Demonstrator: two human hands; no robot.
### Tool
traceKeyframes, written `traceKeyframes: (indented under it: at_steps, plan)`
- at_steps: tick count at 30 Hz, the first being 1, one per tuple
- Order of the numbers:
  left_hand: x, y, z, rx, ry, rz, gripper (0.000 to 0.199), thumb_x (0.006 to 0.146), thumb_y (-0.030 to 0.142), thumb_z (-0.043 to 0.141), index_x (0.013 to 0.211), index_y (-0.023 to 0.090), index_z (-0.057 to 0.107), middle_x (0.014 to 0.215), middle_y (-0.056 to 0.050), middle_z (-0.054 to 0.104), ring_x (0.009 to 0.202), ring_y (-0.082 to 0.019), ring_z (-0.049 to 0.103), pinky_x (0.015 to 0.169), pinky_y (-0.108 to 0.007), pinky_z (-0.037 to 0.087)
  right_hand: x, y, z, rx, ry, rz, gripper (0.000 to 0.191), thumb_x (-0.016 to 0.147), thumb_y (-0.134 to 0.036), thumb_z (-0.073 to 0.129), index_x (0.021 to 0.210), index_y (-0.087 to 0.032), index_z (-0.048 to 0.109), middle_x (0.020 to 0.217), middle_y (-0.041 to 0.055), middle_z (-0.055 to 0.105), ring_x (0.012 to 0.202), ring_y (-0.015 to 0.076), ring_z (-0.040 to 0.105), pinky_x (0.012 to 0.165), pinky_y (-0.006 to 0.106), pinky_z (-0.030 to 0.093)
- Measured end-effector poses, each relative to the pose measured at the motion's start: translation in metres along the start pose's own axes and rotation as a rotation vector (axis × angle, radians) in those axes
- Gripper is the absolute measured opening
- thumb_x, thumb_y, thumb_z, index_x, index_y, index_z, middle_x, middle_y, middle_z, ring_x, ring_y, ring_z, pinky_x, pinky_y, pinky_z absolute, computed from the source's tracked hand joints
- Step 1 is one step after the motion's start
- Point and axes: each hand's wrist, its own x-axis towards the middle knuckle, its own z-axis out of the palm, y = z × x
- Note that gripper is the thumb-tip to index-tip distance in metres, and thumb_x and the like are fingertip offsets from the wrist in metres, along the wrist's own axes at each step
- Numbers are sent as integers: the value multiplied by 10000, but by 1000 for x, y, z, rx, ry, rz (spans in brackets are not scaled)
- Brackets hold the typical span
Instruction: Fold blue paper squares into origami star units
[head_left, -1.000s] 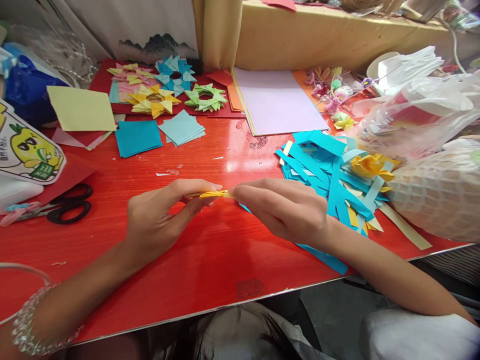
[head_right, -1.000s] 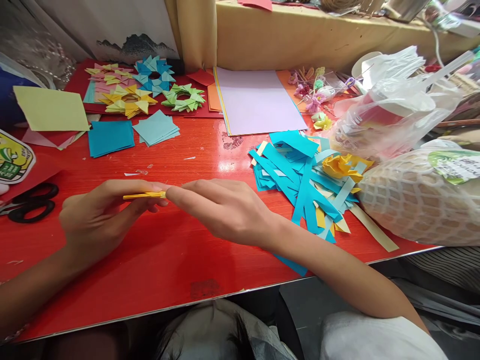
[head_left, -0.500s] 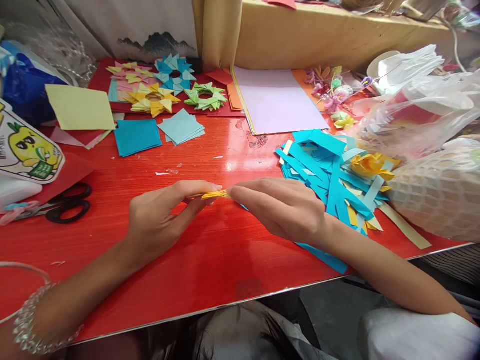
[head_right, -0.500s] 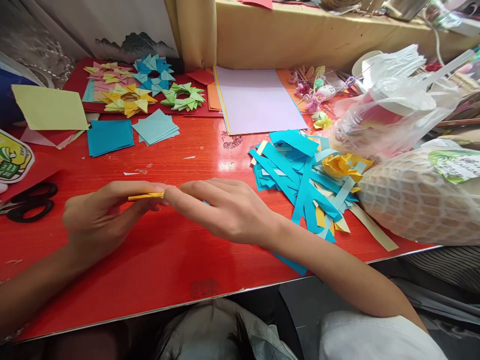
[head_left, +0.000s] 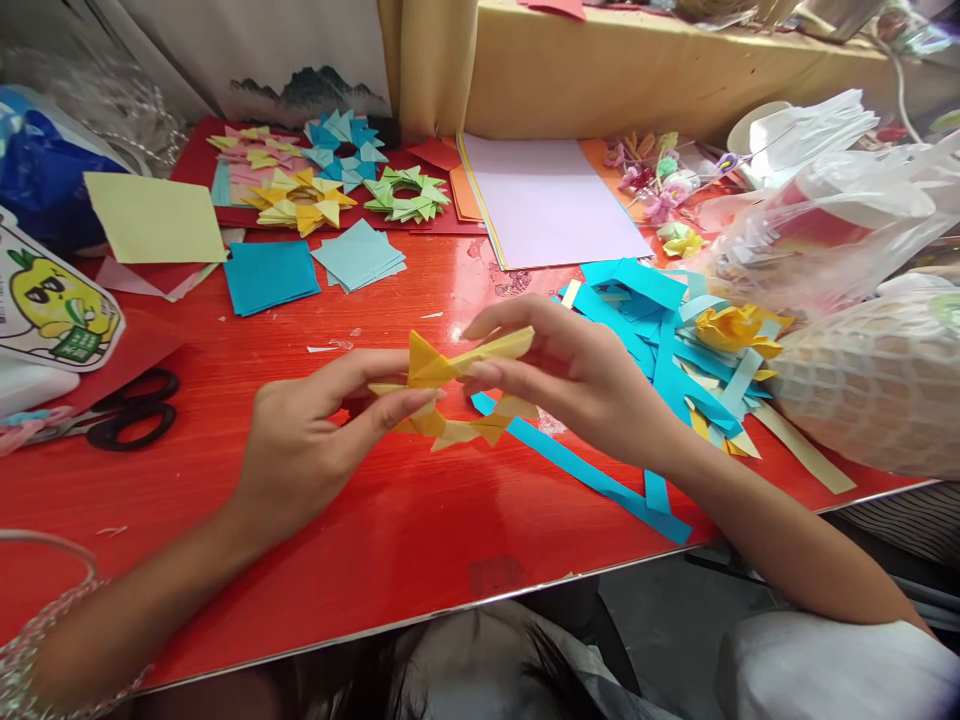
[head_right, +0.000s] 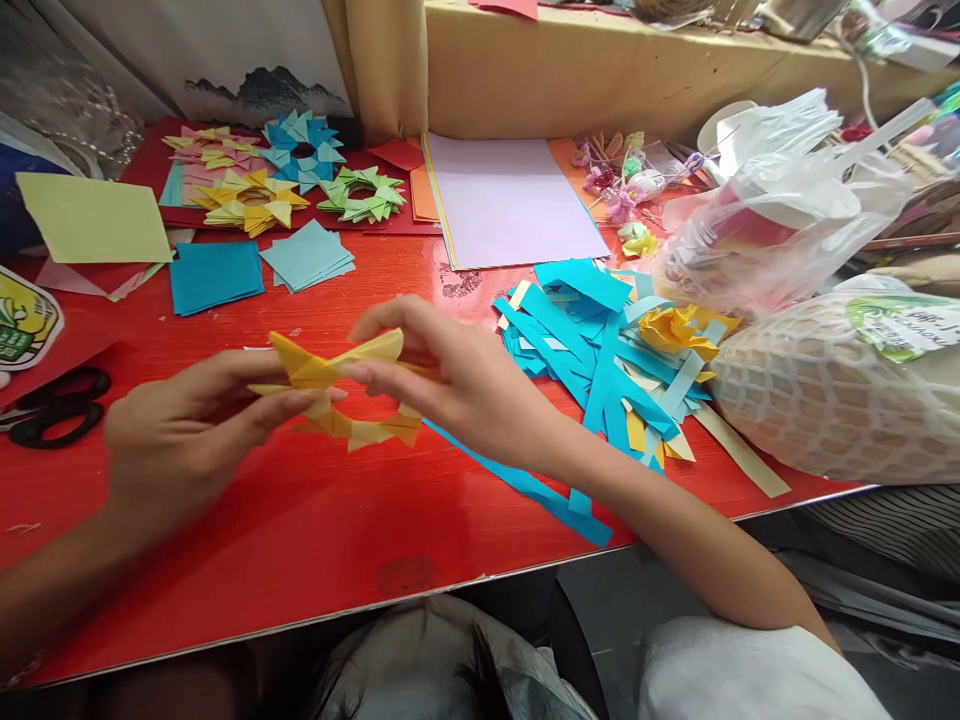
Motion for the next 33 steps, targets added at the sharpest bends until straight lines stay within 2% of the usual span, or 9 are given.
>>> traceKeyframes:
  at_steps: [4,8,14,17,21,25,29,33]
  plan:
    - [8,-6,5,-185,-83,-183,148,746,360,680,837,243,688,704,40,708,539,-104,620,395,-157,416,5,13,2,432,-82,265,285,887,-368,497,907,-105,607,797,58,685,737,113,668,669,222,542]
    - [11,-8,7,-175,-157,-292,183,775,374,639,748,202,698,691,20,688,549,-103,585,425,-157,414,7,23,13,565,-119,393,291,825,-372,587,835,-86,634,768,73,697,710,129,671,670,254,543]
    - [9,-10,9,-116,-269,-363,252,787,414,603,706,194,698,622,21,653,558,-112,570,484,-175,423,4,25,29,697,-159,516,289,796,-374,623,818,-87,627,751,76,701,655,129,676,616,244,543]
    - [10,-11,9,-120,-274,-388,235,787,399,603,716,198,702,632,21,661,560,-109,565,489,-178,421,4,26,32,754,-157,541,273,793,-365,632,810,-93,614,746,73,701,666,129,679,634,244,549]
    - [12,-11,8,-150,-218,-395,176,771,362,626,719,220,716,583,39,641,465,-88,511,429,-181,396,5,29,31,806,-131,542,242,796,-362,633,802,-121,611,755,58,709,712,133,689,649,230,554]
    - [11,-11,9,-156,-233,-400,189,771,357,621,691,210,707,555,42,616,431,-79,471,398,-182,363,5,28,31,797,-112,569,234,792,-353,641,783,-125,592,739,51,712,697,130,692,637,225,556]
    - [10,-11,11,-182,-263,-421,204,777,356,610,681,197,694,572,38,604,461,-75,461,410,-175,347,4,26,33,757,-111,558,227,791,-343,638,777,-122,589,730,52,709,684,128,687,617,223,551]
    - [10,-9,10,-187,-288,-503,212,776,370,610,698,188,686,616,40,600,540,-74,481,479,-157,369,4,26,34,722,-107,548,226,803,-347,616,764,-125,593,724,54,707,676,134,685,614,236,549]
